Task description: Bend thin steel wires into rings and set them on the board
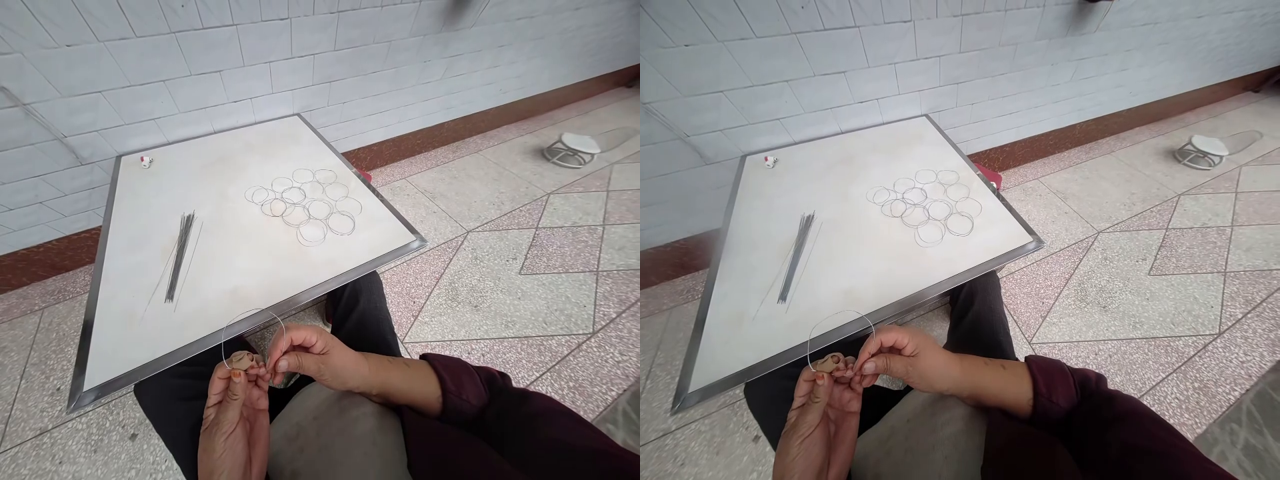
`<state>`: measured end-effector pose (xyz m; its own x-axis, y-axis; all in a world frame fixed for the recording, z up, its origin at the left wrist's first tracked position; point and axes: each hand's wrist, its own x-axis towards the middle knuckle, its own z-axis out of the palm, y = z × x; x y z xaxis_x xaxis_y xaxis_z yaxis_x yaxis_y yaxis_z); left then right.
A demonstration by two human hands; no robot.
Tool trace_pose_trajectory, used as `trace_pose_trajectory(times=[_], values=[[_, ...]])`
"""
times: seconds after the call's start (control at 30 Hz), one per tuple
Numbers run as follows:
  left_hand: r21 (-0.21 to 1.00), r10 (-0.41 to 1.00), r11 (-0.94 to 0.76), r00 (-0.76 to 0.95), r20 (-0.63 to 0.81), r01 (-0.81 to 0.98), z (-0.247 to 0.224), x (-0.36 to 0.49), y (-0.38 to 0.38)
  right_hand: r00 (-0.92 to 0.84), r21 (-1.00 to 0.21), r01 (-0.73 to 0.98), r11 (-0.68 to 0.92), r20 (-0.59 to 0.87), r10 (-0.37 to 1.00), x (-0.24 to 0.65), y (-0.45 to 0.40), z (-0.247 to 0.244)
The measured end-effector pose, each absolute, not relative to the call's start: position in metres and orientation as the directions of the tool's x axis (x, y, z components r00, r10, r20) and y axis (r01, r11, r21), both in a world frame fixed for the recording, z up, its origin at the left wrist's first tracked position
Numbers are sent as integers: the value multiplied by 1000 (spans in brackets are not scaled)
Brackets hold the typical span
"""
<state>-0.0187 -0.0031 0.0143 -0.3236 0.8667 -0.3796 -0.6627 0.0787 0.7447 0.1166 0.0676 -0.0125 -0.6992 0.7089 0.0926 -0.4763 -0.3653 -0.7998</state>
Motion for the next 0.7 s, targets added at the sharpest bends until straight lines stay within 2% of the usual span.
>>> trace_pose_trajectory(times=[0.17,0.4,0.7], values=[[744,858,104,-319,-403,-660,14,-20,-2,-718,-786,-490,-376,119,686,116,69,-15],[731,837,97,-342,-427,-675,15,-19,-3,-663,-694,-528,-490,-24,749,117,68,-20],[724,843,99,-329,-425,-682,9,-20,-6,-635,-679,-544,-492,-49,771,117,67,-21]])
